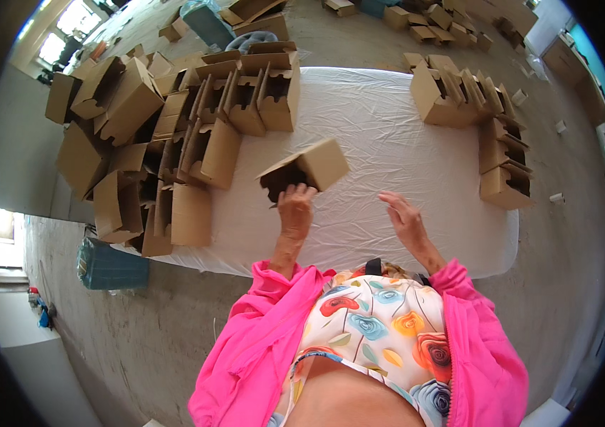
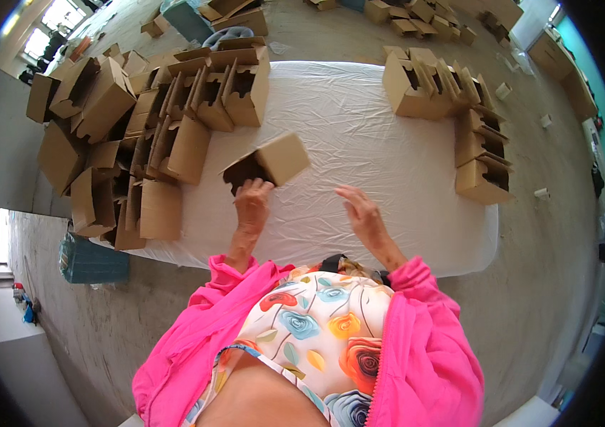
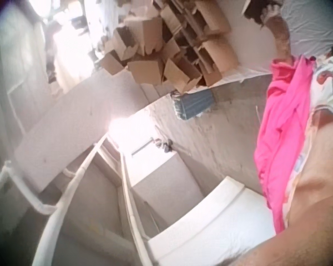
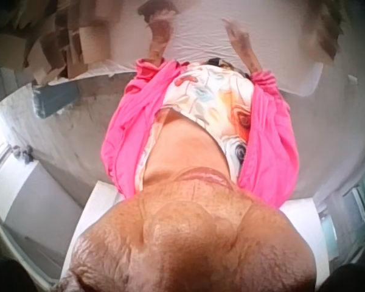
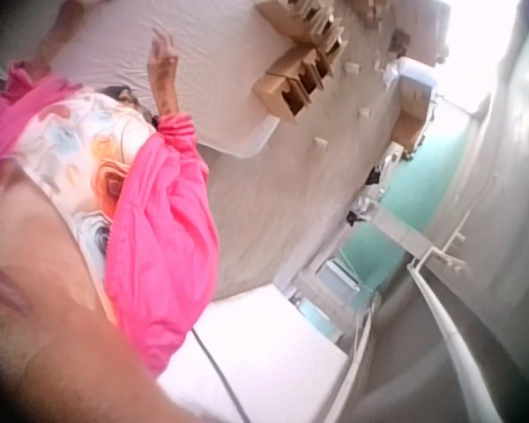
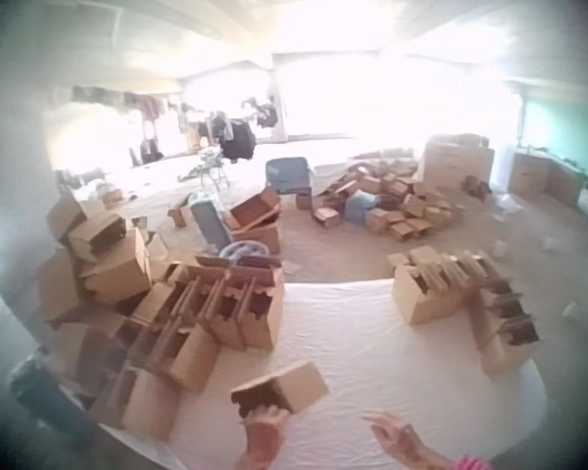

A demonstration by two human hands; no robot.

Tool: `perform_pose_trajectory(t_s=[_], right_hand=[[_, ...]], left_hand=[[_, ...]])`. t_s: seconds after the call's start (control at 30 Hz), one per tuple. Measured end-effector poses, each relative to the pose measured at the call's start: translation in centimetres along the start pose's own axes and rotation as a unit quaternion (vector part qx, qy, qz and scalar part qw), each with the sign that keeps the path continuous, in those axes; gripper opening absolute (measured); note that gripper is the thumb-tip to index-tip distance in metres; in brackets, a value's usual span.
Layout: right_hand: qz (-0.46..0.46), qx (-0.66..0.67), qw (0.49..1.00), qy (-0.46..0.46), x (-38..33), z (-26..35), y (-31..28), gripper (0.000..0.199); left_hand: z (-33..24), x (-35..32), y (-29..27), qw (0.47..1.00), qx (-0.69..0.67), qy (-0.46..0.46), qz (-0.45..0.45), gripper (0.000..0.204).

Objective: The person places bottles into small cardboard boxes, closes the boxes, and places the boxes onto a table.

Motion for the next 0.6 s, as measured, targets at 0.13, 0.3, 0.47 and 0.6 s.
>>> perform_pose_trajectory(t_s=[0.13, 0.3, 0.47, 0.6], right_hand=[[0.026, 0.076, 0.991, -0.105, 2.5, 4.8, 2.5, 0.03], [0.107, 0.06, 0.992, -0.003, 3.6, -1.2, 6.4, 0.023], [0.299, -0.231, 0.926, -0.003, 1.4, -5.1, 9.9, 0.021], [0.167, -0.212, 0.959, -0.088, 1.1, -2.5, 6.4, 0.01]], left_hand=[[-7.2, -0.1, -1.0, 0.993, -0.065, 0.101, 0.014, 0.008], [-12.2, -2.0, 0.4, 0.981, -0.092, 0.168, 0.025, 0.004], [-14.5, -3.5, 1.6, 0.971, -0.129, 0.196, 0.046, 0.003], [-14.5, -3.5, 2.7, 0.975, -0.133, 0.174, 0.038, 0.003]])
Point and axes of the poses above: each hand's wrist, its own x-axis towards the middle knuckle, its own y-axis out of the palm, z = x × y, the point moved 10 cm from there along x, towards the middle knuckle, and after that the axes turned 7 degrees about z, right-handed, at the moved point
